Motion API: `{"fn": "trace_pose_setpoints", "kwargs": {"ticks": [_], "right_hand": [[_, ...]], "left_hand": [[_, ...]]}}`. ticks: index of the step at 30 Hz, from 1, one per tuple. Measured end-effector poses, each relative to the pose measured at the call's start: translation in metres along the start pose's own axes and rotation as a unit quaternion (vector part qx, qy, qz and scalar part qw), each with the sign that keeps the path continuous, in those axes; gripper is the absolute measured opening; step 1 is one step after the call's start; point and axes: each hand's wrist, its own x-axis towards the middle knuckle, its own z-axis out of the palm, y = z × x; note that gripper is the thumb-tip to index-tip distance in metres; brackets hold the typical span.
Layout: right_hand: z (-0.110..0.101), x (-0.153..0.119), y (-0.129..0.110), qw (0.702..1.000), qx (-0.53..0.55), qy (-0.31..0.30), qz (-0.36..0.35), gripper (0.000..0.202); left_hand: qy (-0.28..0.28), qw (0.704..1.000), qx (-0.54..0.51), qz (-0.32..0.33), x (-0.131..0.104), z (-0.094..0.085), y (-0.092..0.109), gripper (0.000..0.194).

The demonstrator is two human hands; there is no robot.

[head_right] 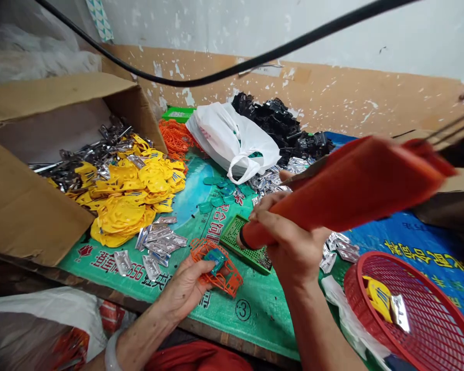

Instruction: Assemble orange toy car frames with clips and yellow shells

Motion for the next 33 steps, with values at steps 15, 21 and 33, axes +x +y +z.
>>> {"fn": "trace_pose_setpoints", "kwargs": {"ticks": [15,21,33], "right_hand": [[-0.001,-0.027,-0.013,0.996,0.040,-0.035,0.068,0.045],[-0.003,-0.027,-0.008,0.997,0.035,-0.037,0.062,0.043],[-0.002,-0.025,-0.006,0.995,0.059,-0.031,0.069,0.045]], "left_hand": [[-0.022,0.998,0.059,0.010,-0.002,0.003,0.002,0.033],[-0.031,0.998,0.054,0.012,-0.001,0.001,0.000,0.035],[-0.019,0.999,0.049,0.010,-0.003,0.004,0.002,0.032]]}}
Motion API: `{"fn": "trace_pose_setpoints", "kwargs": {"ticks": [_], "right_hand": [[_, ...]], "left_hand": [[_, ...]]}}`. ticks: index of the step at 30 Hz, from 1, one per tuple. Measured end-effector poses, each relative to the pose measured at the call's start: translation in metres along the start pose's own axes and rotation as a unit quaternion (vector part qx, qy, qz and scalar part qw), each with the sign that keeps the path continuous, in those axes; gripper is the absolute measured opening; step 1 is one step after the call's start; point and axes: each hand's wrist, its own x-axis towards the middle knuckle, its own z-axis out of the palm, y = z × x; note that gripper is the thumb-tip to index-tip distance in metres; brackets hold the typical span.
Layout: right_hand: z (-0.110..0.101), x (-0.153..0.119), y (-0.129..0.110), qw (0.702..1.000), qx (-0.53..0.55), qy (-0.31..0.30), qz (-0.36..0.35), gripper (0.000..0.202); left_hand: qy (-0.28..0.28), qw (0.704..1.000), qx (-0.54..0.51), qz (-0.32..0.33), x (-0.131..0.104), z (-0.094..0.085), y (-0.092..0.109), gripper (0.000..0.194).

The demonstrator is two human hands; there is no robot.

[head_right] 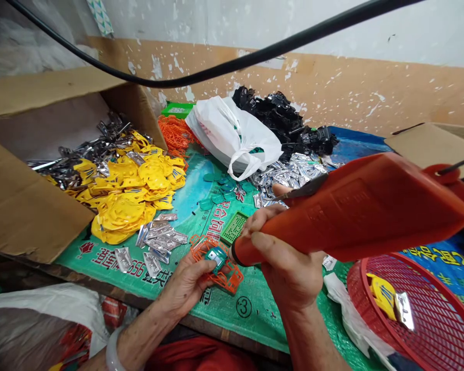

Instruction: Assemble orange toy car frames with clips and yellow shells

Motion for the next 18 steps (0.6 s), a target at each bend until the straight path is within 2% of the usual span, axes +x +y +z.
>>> {"fn": "trace_pose_setpoints", "kwargs": {"ticks": [12,18], "right_hand": [[0.0014,-0.0025,0.0055,1.000,-0.009,-0.007,-0.009,0.044],[-0.0017,-0.0049,0.0057,1.000,-0.008,-0.021,-0.003,0.041]], "left_hand": [[0.024,0.999,-0.030,-0.008,0.0021,0.0012,0.0004,0.037],[0.033,0.999,-0.016,-0.022,0.0023,-0.0016,-0.0019,0.025]]}}
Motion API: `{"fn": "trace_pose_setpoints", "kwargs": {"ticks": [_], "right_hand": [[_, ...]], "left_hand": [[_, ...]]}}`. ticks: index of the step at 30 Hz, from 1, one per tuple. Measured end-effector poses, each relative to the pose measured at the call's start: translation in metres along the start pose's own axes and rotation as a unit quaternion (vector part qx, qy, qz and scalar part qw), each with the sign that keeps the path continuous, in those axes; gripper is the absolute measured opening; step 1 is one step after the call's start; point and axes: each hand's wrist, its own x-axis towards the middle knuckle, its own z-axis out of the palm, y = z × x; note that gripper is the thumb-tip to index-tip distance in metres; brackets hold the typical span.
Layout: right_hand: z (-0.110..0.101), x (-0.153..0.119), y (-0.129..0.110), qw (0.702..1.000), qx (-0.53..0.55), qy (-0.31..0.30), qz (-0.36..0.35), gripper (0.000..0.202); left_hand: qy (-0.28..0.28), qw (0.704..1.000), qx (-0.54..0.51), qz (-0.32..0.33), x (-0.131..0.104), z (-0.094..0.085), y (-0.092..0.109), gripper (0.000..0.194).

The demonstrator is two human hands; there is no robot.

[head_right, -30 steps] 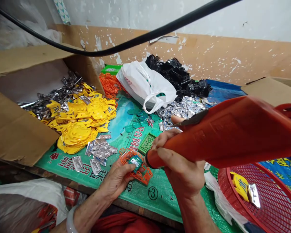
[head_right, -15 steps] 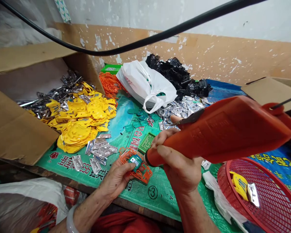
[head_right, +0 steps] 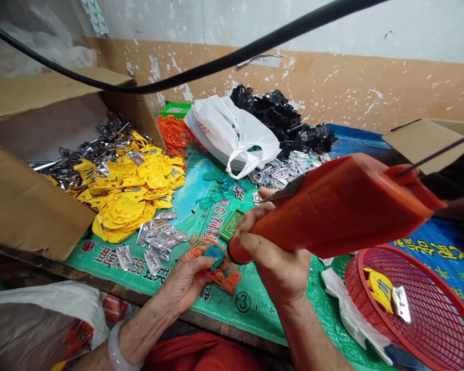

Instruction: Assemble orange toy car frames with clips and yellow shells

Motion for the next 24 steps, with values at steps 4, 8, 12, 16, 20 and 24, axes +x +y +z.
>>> {"fn": "trace_pose_setpoints", "kwargs": {"ticks": [4,8,12,16,20,24], "right_hand": [[-0.005,-0.002,0.001,1.000,-0.020,-0.003,0.003,0.043],[-0.007,-0.001,0.005,1.000,-0.007,-0.007,0.007,0.041],[-0.008,-0.004,0.009,1.000,0.007,-0.024,0.016,0.042],[-0.008,-0.005,0.005,1.000,0.000,-0.029,0.009,0.045],[-0.005,0.012,-0.001,0.998,-0.014,0.036,-0.041,0.044],[-0.005,0.037,0.011,0.989,-0.061,0.098,-0.097,0.031]], "left_hand": [[-0.007,1.000,0.016,0.000,-0.001,-0.001,-0.002,0.024],[-0.012,0.999,0.032,0.006,-0.001,-0.002,-0.003,0.020],[-0.007,0.999,0.034,0.016,-0.002,0.000,-0.002,0.018],[-0.014,0.999,0.032,0.009,-0.002,0.002,0.000,0.023],[-0.017,1.000,0.024,0.000,-0.002,0.003,0.001,0.026],[-0.028,0.999,0.021,-0.003,-0.003,0.004,0.002,0.030]]}}
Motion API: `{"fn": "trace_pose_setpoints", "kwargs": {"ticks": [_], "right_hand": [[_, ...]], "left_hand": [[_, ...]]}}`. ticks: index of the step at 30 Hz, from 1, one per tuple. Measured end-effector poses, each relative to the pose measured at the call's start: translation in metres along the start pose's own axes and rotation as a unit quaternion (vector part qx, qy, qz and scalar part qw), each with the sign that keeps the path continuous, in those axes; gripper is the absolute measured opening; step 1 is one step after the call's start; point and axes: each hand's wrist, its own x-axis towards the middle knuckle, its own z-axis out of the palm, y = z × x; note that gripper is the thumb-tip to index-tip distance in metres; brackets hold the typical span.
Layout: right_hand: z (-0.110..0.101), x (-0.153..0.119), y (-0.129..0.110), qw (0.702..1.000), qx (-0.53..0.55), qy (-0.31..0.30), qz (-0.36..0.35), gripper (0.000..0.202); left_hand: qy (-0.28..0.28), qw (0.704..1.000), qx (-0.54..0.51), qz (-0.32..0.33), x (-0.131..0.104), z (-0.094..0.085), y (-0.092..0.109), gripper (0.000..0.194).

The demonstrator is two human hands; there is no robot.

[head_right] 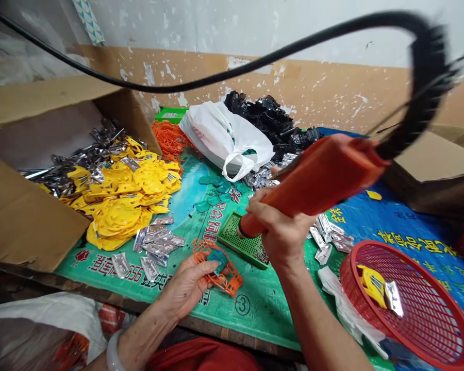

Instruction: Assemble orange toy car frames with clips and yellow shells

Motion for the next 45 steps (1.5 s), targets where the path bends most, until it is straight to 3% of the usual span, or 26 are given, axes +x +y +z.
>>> {"fn": "trace_pose_setpoints", "kwargs": {"ticks": [7,19,37,41,45], "right_hand": [[-0.003,0.005,0.040,0.998,-0.062,0.008,-0.006,0.017],[-0.002,0.003,0.048,0.997,-0.068,0.025,0.008,0.016],[0.002,0.002,0.045,0.996,-0.089,0.014,0.011,0.016],[0.003,0.007,0.030,0.999,-0.033,0.013,0.006,0.023],[0.005,0.003,0.000,0.999,0.004,-0.027,0.024,0.023]], "left_hand": [[0.007,0.999,-0.038,-0.011,0.000,-0.001,0.000,0.033],[0.003,0.998,-0.053,-0.026,0.003,-0.004,0.000,0.030],[0.014,0.998,-0.053,-0.016,0.004,-0.004,0.001,0.035],[0.025,0.998,-0.048,-0.016,0.004,-0.005,0.000,0.039],[0.012,0.999,-0.050,-0.016,0.004,-0.006,0.000,0.039]]}}
